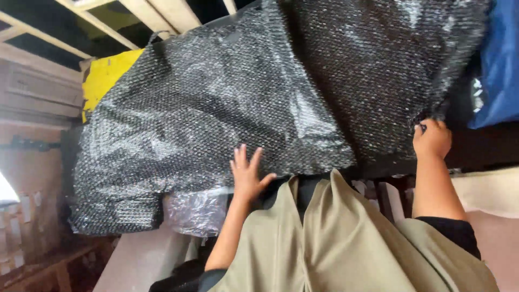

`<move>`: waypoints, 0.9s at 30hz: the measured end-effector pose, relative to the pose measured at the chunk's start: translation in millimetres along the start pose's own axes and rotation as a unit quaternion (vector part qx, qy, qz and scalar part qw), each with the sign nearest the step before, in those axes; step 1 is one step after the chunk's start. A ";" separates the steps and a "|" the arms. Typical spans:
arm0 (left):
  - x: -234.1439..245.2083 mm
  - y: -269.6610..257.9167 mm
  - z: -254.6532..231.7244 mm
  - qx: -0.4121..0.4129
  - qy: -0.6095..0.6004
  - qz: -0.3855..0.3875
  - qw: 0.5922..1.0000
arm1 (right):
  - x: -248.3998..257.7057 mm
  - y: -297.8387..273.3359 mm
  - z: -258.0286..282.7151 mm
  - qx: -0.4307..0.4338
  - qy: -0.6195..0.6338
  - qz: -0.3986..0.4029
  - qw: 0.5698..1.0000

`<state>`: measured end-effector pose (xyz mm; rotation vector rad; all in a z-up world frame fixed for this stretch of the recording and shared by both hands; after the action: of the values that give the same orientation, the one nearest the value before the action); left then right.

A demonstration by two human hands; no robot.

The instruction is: The person places a white foam block and a small blue box into a blue insulated bag, then uses a duster to wipe the bag's exterior. The person then unfolds a sheet of black bubble wrap on the table.

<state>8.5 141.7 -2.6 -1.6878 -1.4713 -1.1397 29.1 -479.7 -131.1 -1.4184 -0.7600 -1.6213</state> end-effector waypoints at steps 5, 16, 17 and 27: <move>-55.1 -20.2 37.2 0.259 0.140 0.381 0.877 | 22.3 33.3 -84.2 -0.042 0.094 -0.193 0.976; -58.4 -28.1 62.9 0.366 0.153 0.346 0.850 | 159.7 58.9 -107.0 -0.037 0.061 -0.235 0.969; -70.4 -17.9 57.3 0.305 0.154 0.291 0.894 | 169.3 69.0 -101.8 0.014 0.043 -0.252 0.967; -156.3 100.7 -207.0 -0.052 0.002 0.082 0.995 | 140.4 180.7 -84.4 0.119 -0.113 -0.189 0.968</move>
<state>63.1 -128.0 -43.7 -1.8391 -1.2632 -1.1456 145.2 -664.8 -22.7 -1.3534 -1.3801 -1.5918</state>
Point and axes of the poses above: each hand's wrist, its own y-axis towards the middle knuckle, its own x-axis out of the back of the hand, z = x × y, the point moved 8 cm from there along y, towards the middle knuckle, and after that the axes turned 6 degrees about z, right-handed, at the moved point
